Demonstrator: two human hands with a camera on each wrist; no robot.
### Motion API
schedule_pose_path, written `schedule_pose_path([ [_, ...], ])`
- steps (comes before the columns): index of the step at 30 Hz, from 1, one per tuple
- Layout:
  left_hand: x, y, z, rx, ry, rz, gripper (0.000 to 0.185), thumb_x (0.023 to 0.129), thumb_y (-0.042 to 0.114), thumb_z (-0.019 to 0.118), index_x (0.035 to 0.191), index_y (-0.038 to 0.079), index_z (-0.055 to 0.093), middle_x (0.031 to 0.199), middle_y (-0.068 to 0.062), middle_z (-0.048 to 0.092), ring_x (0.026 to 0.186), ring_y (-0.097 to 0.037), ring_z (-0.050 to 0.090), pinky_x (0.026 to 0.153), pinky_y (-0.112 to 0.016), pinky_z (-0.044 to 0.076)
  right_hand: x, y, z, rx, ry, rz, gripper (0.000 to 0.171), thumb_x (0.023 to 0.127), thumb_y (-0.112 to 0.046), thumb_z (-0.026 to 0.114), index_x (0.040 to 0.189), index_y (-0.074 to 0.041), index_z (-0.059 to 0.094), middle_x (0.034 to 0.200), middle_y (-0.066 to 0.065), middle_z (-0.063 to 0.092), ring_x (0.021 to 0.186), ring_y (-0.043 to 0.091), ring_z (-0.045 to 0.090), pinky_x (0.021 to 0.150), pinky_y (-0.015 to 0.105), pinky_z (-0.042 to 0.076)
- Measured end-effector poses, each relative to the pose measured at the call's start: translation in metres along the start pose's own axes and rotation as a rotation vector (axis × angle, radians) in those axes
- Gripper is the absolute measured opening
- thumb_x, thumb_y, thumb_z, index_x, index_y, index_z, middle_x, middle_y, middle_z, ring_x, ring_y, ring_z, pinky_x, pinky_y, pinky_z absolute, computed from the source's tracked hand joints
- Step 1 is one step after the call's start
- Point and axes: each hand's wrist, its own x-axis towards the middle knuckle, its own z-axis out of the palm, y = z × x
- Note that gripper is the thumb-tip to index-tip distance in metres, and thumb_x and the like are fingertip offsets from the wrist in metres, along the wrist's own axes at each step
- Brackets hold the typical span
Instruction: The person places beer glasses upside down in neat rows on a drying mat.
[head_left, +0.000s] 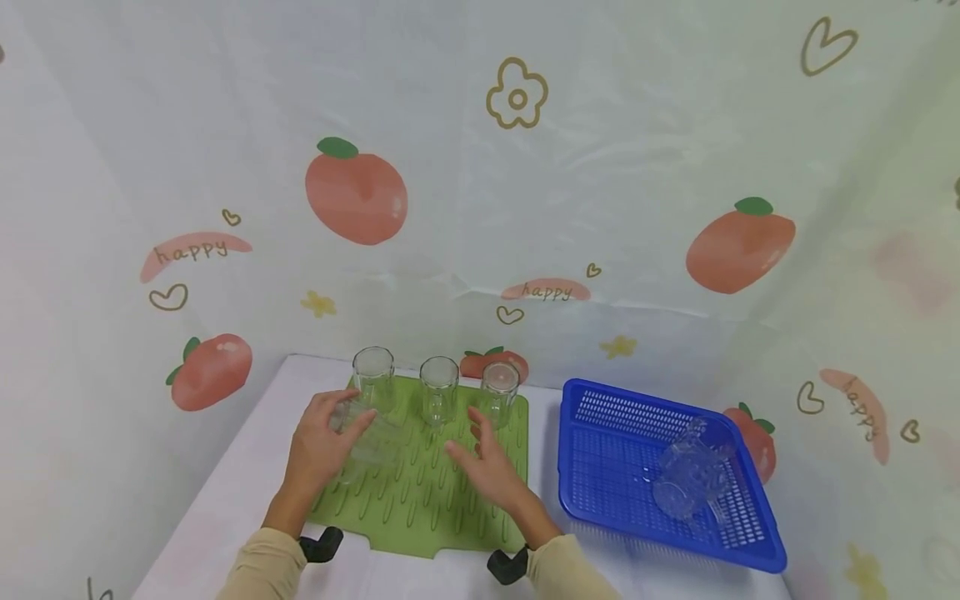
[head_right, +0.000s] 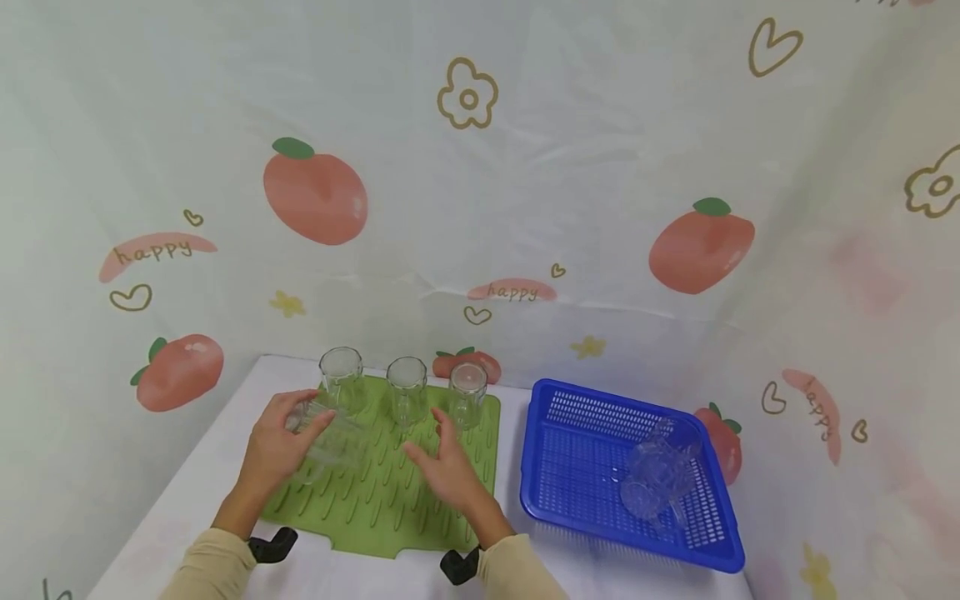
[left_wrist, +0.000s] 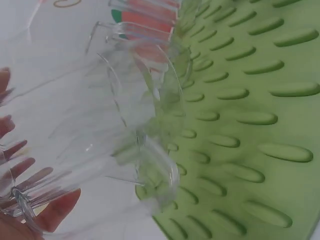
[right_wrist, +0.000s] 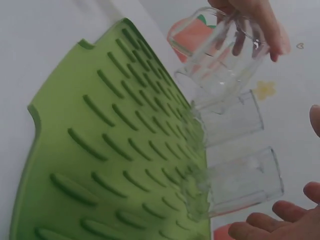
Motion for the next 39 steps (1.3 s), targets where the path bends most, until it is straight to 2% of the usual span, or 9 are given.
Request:
schedule_pose_path([
  [6, 0.000, 0.000, 0.001, 0.075, 0.031, 0.069, 0.052, 0.083, 0.032, 0.085, 0.129, 0.015, 0.070, 0.137, -0.016, 0.057, 0.127, -0.043, 0.053, 0.098, -0.063, 0.048, 0.001, -0.005, -0.010, -0.111, 0.058, -0.010, 0.081, 0.102, -0.046, 0.058, 0.163, -0.012, 0.016, 0.167, 0.021, 0.023, 0.153, 0.047, 0.027, 0.117, 0.068, 0.032],
  [11, 0.000, -0.002, 0.003, 0.110, 0.013, 0.063, 0.057, 0.081, 0.031, 0.087, 0.132, 0.016, 0.068, 0.138, -0.015, 0.056, 0.127, -0.043, 0.051, 0.099, -0.063, 0.047, 0.000, -0.009, -0.019, -0.208, 0.061, 0.031, 0.088, 0.099, -0.059, 0.057, 0.163, -0.017, 0.013, 0.169, 0.017, 0.020, 0.152, 0.045, 0.030, 0.117, 0.069, 0.033],
  [17, -0.003, -0.011, 0.011, 0.168, -0.002, 0.076, 0.061, 0.078, 0.033, 0.089, 0.132, 0.015, 0.068, 0.137, -0.013, 0.058, 0.124, -0.042, 0.053, 0.097, -0.060, 0.051, -0.002, -0.011, -0.029, -0.309, 0.077, -0.028, 0.089, 0.099, -0.058, 0.057, 0.163, -0.011, 0.016, 0.168, 0.018, 0.020, 0.151, 0.042, 0.034, 0.116, 0.066, 0.036],
  [24, -0.004, -0.017, 0.020, 0.210, 0.000, 0.126, 0.060, 0.074, 0.031, 0.091, 0.128, 0.015, 0.070, 0.134, -0.013, 0.060, 0.119, -0.042, 0.056, 0.091, -0.058, 0.054, -0.005, -0.012, -0.038, -0.394, 0.110, -0.043, 0.086, 0.098, -0.053, 0.060, 0.161, -0.010, 0.021, 0.168, 0.021, 0.016, 0.154, 0.045, 0.026, 0.116, 0.068, 0.034],
  [28, -0.004, -0.018, 0.022, 0.218, 0.003, 0.138, 0.060, 0.073, 0.030, 0.092, 0.127, 0.015, 0.071, 0.133, -0.013, 0.060, 0.118, -0.043, 0.057, 0.091, -0.058, 0.054, -0.007, -0.012, -0.043, -0.449, 0.117, -0.040, 0.087, 0.097, -0.056, 0.061, 0.161, -0.012, 0.022, 0.168, 0.021, 0.014, 0.154, 0.046, 0.022, 0.113, 0.072, 0.035],
  [35, -0.006, -0.018, 0.024, 0.232, 0.025, 0.139, 0.061, 0.071, 0.030, 0.094, 0.125, 0.015, 0.072, 0.131, -0.013, 0.061, 0.116, -0.042, 0.057, 0.090, -0.056, 0.055, -0.011, -0.016, -0.055, -0.490, 0.111, 0.006, 0.091, 0.096, -0.059, 0.061, 0.162, -0.013, 0.019, 0.171, 0.018, 0.006, 0.158, 0.047, 0.008, 0.115, 0.075, 0.029],
  [39, -0.007, -0.017, 0.026, 0.242, 0.004, 0.121, 0.061, 0.072, 0.033, 0.093, 0.126, 0.015, 0.070, 0.133, -0.014, 0.060, 0.118, -0.043, 0.057, 0.091, -0.057, 0.055, -0.015, -0.019, -0.062, -0.519, 0.112, 0.023, 0.092, 0.096, -0.061, 0.060, 0.163, -0.016, 0.017, 0.171, 0.016, 0.004, 0.156, 0.046, 0.017, 0.112, 0.071, 0.036],
])
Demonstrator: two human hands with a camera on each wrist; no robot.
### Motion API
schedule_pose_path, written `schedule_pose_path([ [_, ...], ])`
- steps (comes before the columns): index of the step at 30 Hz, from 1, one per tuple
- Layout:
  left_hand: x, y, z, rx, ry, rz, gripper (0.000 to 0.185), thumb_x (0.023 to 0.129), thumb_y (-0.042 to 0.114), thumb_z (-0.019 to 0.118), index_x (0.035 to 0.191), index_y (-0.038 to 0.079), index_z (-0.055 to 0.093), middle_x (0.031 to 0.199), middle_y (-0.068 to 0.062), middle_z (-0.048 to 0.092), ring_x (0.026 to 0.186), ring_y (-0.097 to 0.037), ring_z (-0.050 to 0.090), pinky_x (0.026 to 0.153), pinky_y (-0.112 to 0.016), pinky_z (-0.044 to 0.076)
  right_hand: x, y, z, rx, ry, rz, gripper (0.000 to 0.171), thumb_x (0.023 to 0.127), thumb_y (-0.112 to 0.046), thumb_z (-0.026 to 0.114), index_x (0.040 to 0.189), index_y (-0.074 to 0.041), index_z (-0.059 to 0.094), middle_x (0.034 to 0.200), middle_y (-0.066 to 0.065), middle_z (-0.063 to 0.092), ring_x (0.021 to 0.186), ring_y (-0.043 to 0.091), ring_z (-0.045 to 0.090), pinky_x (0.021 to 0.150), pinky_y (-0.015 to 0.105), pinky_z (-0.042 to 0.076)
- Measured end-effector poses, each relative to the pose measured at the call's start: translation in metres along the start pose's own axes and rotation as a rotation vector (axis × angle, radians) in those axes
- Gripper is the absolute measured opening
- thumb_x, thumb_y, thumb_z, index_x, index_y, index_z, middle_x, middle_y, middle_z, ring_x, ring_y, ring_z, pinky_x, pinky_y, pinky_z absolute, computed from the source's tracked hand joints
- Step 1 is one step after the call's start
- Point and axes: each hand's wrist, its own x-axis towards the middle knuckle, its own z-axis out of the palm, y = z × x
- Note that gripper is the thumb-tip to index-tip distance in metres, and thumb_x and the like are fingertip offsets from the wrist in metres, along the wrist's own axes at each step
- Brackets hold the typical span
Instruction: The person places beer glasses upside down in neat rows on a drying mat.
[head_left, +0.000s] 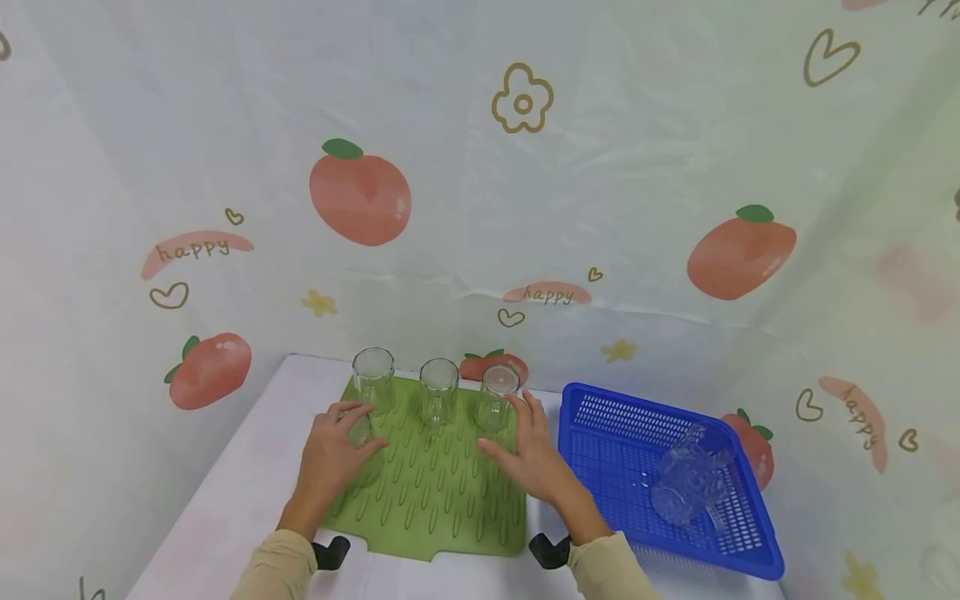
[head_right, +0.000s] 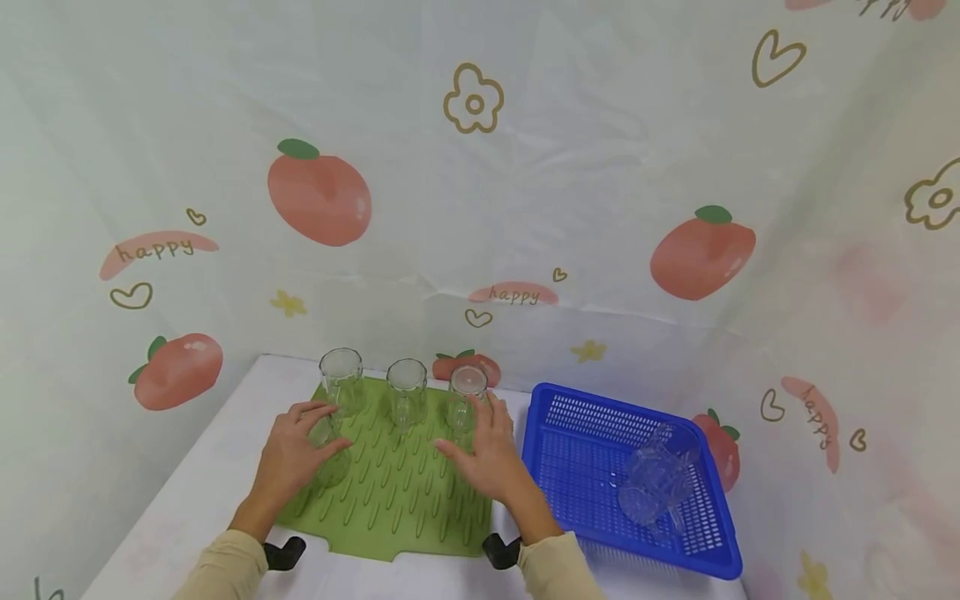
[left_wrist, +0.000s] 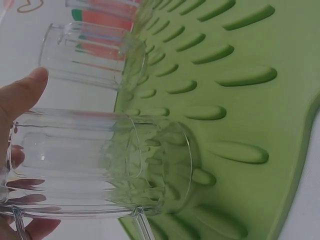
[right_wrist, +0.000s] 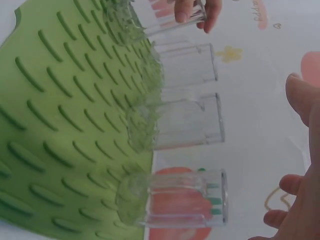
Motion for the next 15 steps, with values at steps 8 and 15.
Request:
schedule_pose_path([
  [8, -0.002, 0.002, -0.001, 0.013, -0.050, -0.050, 0.062, 0.077, 0.036, 0.089, 0.132, 0.018, 0.068, 0.140, -0.013, 0.057, 0.121, -0.045, 0.055, 0.086, -0.057, 0.056, -0.007, 0.006, -0.016, -0.031, 0.029, -0.023, 0.090, 0.095, -0.058, 0.063, 0.161, -0.013, 0.022, 0.171, 0.020, 0.008, 0.158, 0.047, 0.009, 0.118, 0.075, 0.023],
  [15, -0.003, 0.000, -0.002, 0.021, -0.073, -0.067, 0.064, 0.079, 0.039, 0.088, 0.135, 0.022, 0.065, 0.143, -0.009, 0.055, 0.121, -0.044, 0.053, 0.078, -0.055, 0.057, -0.010, 0.018, -0.024, -0.086, 0.067, -0.015, 0.088, 0.095, -0.056, 0.063, 0.161, -0.012, 0.024, 0.170, 0.021, 0.009, 0.158, 0.049, 0.002, 0.119, 0.076, 0.017],
])
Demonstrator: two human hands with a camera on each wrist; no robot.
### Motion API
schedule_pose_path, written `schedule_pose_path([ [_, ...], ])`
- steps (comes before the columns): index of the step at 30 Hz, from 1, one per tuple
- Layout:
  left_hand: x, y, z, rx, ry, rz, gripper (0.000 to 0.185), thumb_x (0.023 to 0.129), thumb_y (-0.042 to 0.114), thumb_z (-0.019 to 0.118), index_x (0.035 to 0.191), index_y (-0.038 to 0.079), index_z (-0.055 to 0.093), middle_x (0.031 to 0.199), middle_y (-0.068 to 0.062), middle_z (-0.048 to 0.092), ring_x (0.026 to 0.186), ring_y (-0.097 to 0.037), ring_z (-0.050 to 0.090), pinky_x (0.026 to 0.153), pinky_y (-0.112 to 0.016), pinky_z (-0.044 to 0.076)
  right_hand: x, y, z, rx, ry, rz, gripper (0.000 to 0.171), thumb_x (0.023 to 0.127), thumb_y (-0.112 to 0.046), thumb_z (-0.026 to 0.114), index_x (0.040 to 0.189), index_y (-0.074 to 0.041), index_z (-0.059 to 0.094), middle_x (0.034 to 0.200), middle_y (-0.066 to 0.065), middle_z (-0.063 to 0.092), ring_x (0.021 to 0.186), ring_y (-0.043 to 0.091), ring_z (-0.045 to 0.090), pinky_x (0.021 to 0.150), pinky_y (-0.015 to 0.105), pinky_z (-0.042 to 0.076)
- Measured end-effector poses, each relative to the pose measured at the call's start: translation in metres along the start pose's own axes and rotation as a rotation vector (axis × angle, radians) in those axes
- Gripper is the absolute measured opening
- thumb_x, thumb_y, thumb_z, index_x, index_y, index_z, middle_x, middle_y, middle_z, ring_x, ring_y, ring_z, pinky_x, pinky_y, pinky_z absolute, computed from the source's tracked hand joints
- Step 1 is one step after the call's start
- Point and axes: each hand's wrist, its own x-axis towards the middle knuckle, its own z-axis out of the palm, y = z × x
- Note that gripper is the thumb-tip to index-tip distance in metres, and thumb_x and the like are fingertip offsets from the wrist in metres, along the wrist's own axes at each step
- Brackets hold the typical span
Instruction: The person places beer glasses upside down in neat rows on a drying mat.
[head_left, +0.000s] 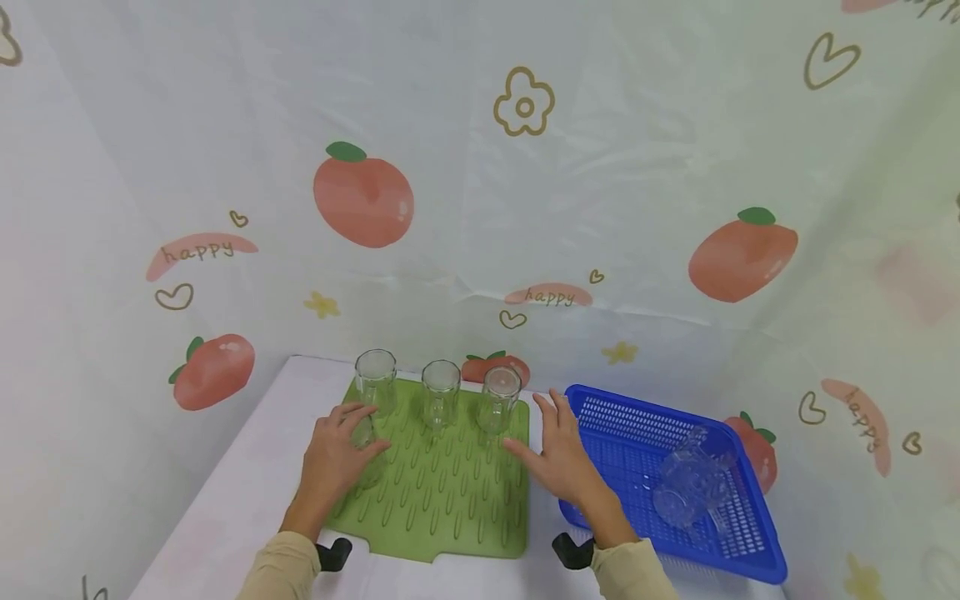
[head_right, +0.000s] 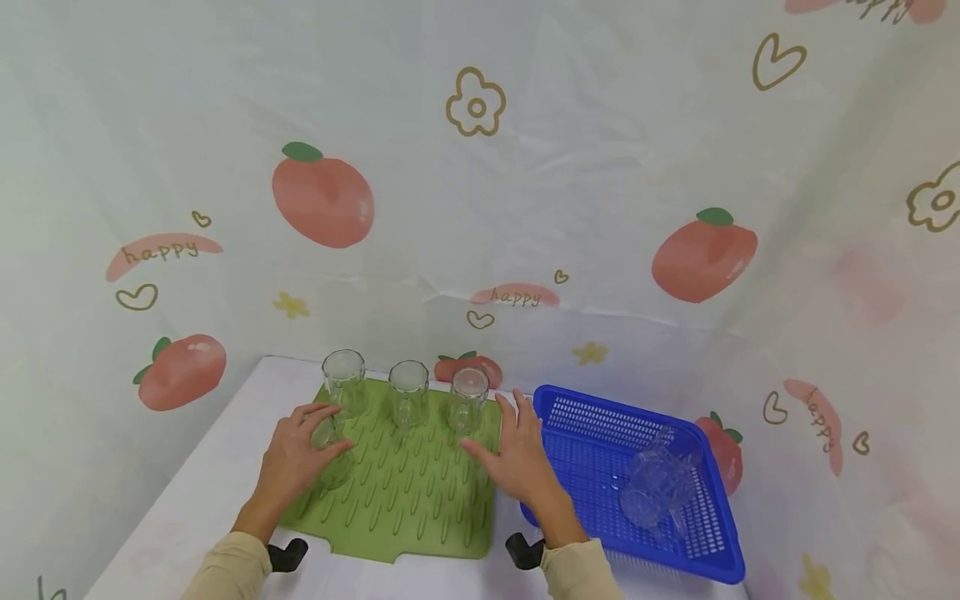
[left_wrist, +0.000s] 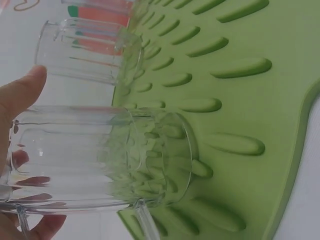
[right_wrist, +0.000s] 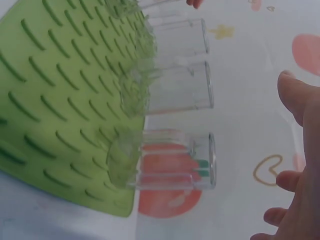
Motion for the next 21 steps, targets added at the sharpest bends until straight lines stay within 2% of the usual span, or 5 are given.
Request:
schedule_pose_path([
  [5, -0.002, -0.005, -0.002, 0.022, 0.047, 0.048, 0.068, 0.074, 0.041, 0.090, 0.135, 0.024, 0.065, 0.144, -0.011, 0.056, 0.124, -0.045, 0.050, 0.089, -0.061, 0.052, -0.002, 0.005, -0.004, -0.040, 0.025, 0.019, 0.089, 0.095, -0.058, 0.063, 0.160, -0.011, 0.026, 0.170, 0.023, 0.011, 0.158, 0.050, 0.004, 0.121, 0.075, 0.016],
  [9, -0.005, -0.011, -0.002, -0.012, 0.061, 0.039, 0.077, 0.073, 0.041, 0.091, 0.141, 0.022, 0.060, 0.152, -0.010, 0.049, 0.130, -0.042, 0.048, 0.086, -0.063, 0.054, -0.003, 0.010, -0.008, -0.035, 0.039, 0.057, 0.090, 0.095, -0.058, 0.063, 0.160, -0.010, 0.025, 0.170, 0.022, 0.009, 0.157, 0.050, 0.006, 0.119, 0.075, 0.021],
  [12, -0.005, -0.015, -0.002, -0.079, 0.037, 0.010, 0.087, 0.074, 0.040, 0.091, 0.150, 0.022, 0.051, 0.157, -0.010, 0.042, 0.136, -0.042, 0.045, 0.087, -0.066, 0.053, -0.004, 0.013, -0.011, -0.021, 0.037, 0.075, 0.091, 0.095, -0.059, 0.062, 0.161, -0.010, 0.023, 0.170, 0.022, 0.007, 0.157, 0.050, 0.006, 0.117, 0.075, 0.024],
  [17, -0.002, -0.020, -0.006, -0.236, -0.019, -0.003, 0.103, 0.076, 0.038, 0.091, 0.159, 0.018, 0.034, 0.162, -0.017, 0.034, 0.147, -0.045, 0.035, 0.108, -0.070, 0.039, -0.006, 0.019, -0.016, -0.010, 0.023, 0.084, 0.091, 0.096, -0.061, 0.059, 0.162, -0.012, 0.019, 0.171, 0.021, 0.003, 0.157, 0.049, 0.006, 0.116, 0.076, 0.025],
  [21, -0.001, -0.023, -0.013, -0.364, -0.056, 0.002, 0.089, 0.093, 0.034, 0.076, 0.162, 0.013, 0.025, 0.162, -0.023, 0.030, 0.147, -0.048, 0.032, 0.112, -0.072, 0.032, -0.007, 0.024, -0.021, -0.019, 0.033, 0.087, 0.090, 0.097, -0.060, 0.058, 0.163, -0.011, 0.019, 0.171, 0.021, 0.003, 0.157, 0.050, 0.006, 0.116, 0.076, 0.025],
])
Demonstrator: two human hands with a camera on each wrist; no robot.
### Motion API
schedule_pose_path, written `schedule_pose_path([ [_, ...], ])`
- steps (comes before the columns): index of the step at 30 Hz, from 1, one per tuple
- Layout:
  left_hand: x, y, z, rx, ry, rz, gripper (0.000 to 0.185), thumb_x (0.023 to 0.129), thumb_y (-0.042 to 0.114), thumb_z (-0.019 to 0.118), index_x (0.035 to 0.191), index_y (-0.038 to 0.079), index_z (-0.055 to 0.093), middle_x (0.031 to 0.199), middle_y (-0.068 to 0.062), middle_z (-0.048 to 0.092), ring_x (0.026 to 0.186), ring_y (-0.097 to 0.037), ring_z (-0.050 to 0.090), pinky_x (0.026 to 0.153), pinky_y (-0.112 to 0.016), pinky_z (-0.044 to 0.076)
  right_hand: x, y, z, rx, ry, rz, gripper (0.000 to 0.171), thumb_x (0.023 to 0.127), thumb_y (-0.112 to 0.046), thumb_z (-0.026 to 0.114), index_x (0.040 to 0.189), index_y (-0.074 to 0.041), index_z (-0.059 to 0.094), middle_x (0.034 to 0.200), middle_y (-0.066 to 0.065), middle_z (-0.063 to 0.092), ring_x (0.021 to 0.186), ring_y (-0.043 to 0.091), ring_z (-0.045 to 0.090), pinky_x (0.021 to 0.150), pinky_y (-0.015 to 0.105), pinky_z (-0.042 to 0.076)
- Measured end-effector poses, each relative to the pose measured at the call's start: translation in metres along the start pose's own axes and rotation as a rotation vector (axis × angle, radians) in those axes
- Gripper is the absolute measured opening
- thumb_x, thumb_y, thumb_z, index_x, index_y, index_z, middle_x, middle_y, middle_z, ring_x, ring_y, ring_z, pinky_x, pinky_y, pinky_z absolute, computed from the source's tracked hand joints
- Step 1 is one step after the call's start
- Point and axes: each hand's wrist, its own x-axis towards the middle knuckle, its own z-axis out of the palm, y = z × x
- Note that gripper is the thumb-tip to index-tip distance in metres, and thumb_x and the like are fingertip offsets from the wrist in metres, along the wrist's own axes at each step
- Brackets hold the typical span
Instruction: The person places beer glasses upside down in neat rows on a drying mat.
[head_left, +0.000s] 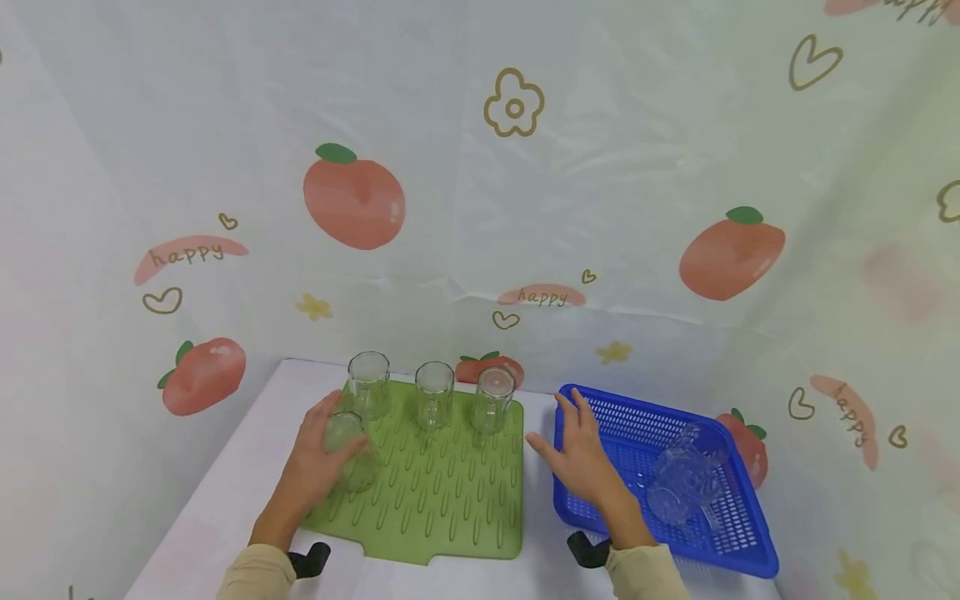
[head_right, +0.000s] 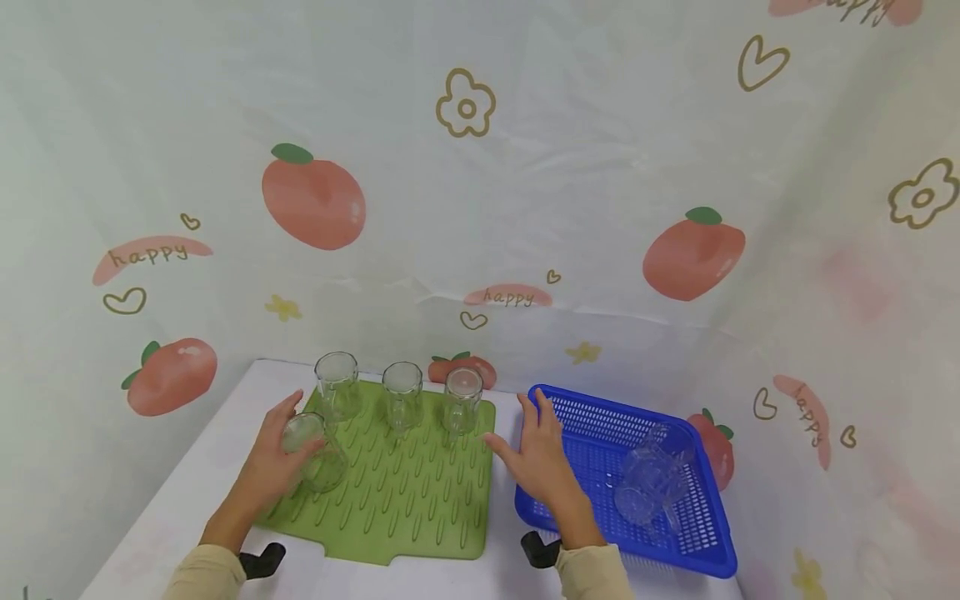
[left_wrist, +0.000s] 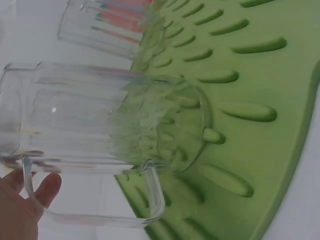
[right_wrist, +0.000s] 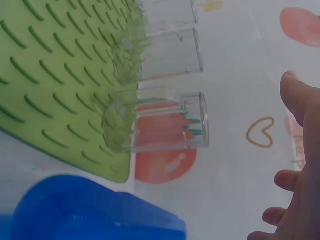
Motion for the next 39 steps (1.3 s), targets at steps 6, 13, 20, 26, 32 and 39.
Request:
schedule_pose_path([
  [6, -0.003, -0.008, -0.016, -0.112, 0.025, -0.037, 0.057, 0.111, 0.027, 0.041, 0.163, 0.012, 0.024, 0.165, -0.019, 0.031, 0.143, -0.041, 0.035, 0.114, -0.036, 0.035, 0.000, 0.008, -0.006, -0.029, 0.008, 0.009, 0.092, 0.098, -0.060, 0.057, 0.163, -0.009, 0.018, 0.170, 0.023, 0.002, 0.156, 0.051, 0.004, 0.118, 0.076, 0.021],
  [13, -0.002, -0.023, -0.029, -0.128, -0.011, -0.099, 0.055, 0.113, 0.034, 0.033, 0.164, 0.015, 0.023, 0.167, -0.019, 0.029, 0.150, -0.048, 0.030, 0.125, -0.032, 0.028, -0.003, 0.021, -0.024, -0.010, 0.025, 0.035, 0.089, 0.100, -0.054, 0.057, 0.162, -0.006, 0.015, 0.169, 0.026, 0.000, 0.154, 0.056, 0.001, 0.115, 0.080, 0.018],
  [20, 0.000, -0.042, -0.041, -0.053, -0.103, -0.025, 0.054, 0.112, 0.029, 0.037, 0.159, 0.004, 0.033, 0.163, -0.030, 0.029, 0.148, -0.057, 0.026, 0.128, -0.028, 0.021, -0.007, 0.032, -0.036, -0.032, 0.022, 0.065, 0.090, 0.101, -0.056, 0.055, 0.162, -0.004, 0.014, 0.168, 0.028, -0.002, 0.153, 0.059, 0.001, 0.114, 0.081, 0.018],
  [26, -0.001, -0.053, -0.041, 0.028, -0.152, -0.030, 0.047, 0.109, 0.019, 0.045, 0.152, -0.001, 0.043, 0.157, -0.035, 0.036, 0.144, -0.066, 0.023, 0.122, -0.067, 0.020, -0.011, 0.040, -0.043, -0.051, 0.024, 0.077, 0.088, 0.102, -0.055, 0.053, 0.162, -0.003, 0.014, 0.167, 0.030, -0.001, 0.152, 0.060, 0.003, 0.113, 0.081, 0.018],
  [32, -0.001, -0.063, -0.034, 0.074, -0.329, -0.145, 0.053, 0.101, 0.005, 0.052, 0.151, -0.007, 0.041, 0.159, -0.033, 0.032, 0.146, -0.068, 0.008, 0.114, -0.081, 0.010, -0.016, 0.045, -0.049, -0.051, 0.015, 0.108, 0.088, 0.102, -0.056, 0.052, 0.161, -0.003, 0.014, 0.167, 0.031, -0.001, 0.150, 0.063, 0.003, 0.112, 0.082, 0.019],
  [39, -0.006, -0.073, -0.027, 0.158, -0.436, -0.243, 0.062, 0.102, 0.022, 0.056, 0.157, 0.002, 0.035, 0.159, -0.031, 0.035, 0.150, -0.063, 0.005, 0.112, -0.083, 0.009, -0.018, 0.056, -0.053, -0.079, 0.021, 0.127, 0.090, 0.101, -0.057, 0.052, 0.161, -0.001, 0.014, 0.166, 0.033, 0.000, 0.149, 0.065, 0.004, 0.111, 0.084, 0.016],
])
